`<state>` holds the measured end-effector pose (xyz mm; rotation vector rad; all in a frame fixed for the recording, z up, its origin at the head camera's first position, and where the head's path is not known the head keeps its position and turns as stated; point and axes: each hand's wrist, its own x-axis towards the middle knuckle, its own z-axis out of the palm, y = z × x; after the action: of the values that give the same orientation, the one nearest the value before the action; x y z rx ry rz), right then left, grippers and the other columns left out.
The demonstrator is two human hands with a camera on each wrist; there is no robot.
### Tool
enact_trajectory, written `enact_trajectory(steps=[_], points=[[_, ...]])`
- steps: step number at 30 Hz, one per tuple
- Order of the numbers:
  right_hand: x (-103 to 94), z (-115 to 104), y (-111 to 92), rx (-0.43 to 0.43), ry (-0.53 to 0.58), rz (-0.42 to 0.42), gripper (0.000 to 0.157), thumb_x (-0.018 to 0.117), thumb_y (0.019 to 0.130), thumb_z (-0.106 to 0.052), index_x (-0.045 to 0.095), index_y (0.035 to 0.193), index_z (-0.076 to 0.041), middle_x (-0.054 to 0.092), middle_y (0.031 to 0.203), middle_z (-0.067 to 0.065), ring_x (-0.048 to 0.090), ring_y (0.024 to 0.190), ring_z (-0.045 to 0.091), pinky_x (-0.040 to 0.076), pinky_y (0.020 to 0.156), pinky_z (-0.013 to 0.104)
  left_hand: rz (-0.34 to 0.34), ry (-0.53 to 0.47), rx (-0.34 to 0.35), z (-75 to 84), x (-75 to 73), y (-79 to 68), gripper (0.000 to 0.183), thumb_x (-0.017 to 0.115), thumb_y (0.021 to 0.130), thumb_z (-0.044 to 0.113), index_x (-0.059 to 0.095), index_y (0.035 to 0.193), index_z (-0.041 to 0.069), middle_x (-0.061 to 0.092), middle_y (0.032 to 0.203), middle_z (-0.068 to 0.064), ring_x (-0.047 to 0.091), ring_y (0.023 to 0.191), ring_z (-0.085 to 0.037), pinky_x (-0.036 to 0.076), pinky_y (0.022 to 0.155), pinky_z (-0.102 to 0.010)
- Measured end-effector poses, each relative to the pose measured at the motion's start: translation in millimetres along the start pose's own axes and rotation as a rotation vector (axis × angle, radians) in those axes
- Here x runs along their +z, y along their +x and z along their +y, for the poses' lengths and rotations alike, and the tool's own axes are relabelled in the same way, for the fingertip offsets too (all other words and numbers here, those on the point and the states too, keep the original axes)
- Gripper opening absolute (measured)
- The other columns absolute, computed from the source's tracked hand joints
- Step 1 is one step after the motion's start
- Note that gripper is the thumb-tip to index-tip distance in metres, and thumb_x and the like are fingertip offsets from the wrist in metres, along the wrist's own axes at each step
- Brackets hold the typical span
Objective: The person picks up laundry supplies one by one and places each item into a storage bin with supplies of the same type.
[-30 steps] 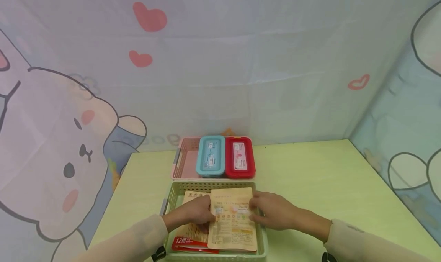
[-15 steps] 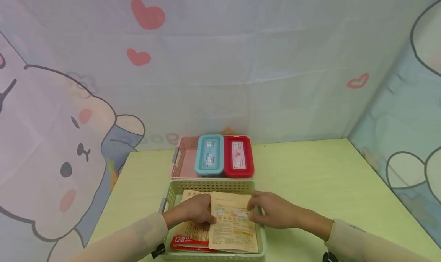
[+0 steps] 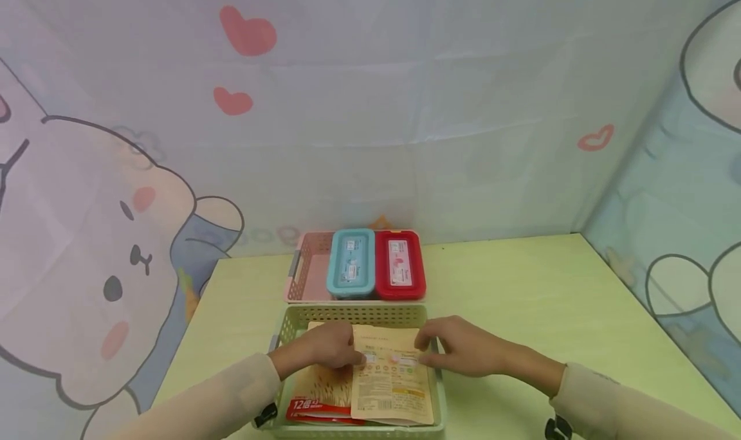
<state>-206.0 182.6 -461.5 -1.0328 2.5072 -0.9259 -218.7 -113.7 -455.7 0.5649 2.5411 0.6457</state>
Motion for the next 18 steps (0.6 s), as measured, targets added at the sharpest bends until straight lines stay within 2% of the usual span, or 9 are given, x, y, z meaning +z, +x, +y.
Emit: enact_trajectory(steps=[5,8,14,18], points=[[-5.8,-5.7,-2.8,-0.024,0.005,0.004,0.02,0.073,0.102,-0.027,0.074,0.113,-0.011,0.071,0.103,-0.009,0.058,0.075,0.008,0.054,0.067,0.025,-0.006,0.018,-0.011,3.7,-2.8,-0.8,0.043,0.077,0.096,0.025,0.069,0.062,-0.001,0.066,0.055,-0.012,0.04,0.044,-0.007,0.026,0.044,-0.022],[-7.7,-6.3,-2.7,-0.024,0.003,-0.001,0.018,0.073,0.102,-0.027,0.074,0.113,-0.012,0.071,0.103,-0.009,0.058,0.074,0.006,0.054,0.067,0.024,-0.02,0.015,-0.029,4.9,-2.6,-1.1,0.042,0.077,0.096,0.027,0.069,0.064,0.002,0.066,0.056,-0.01,0.043,0.046,-0.008,0.03,0.045,-0.023],[-7.3,-3.1,-2.3,0.001,0.009,-0.008,0.015,0.074,0.102,-0.026,0.074,0.113,-0.015,0.07,0.101,-0.011,0.059,0.072,0.005,0.055,0.067,0.024,-0.041,-0.03,-0.024,3.3,1.1,-2.3,0.033,0.079,0.096,0.027,0.067,0.072,0.007,0.068,0.058,-0.01,0.064,0.051,-0.018,0.041,0.048,-0.023],[-5.9,-0.6,-2.9,0.011,0.016,-0.004,0.014,0.074,0.101,-0.024,0.073,0.112,-0.016,0.068,0.099,-0.013,0.061,0.076,0.006,0.057,0.07,0.024,-0.05,-0.047,-0.002,1.2,2.5,-2.2,0.034,0.078,0.097,0.026,0.071,0.072,0.004,0.07,0.06,-0.014,0.07,0.054,-0.025,0.042,0.049,-0.023]])
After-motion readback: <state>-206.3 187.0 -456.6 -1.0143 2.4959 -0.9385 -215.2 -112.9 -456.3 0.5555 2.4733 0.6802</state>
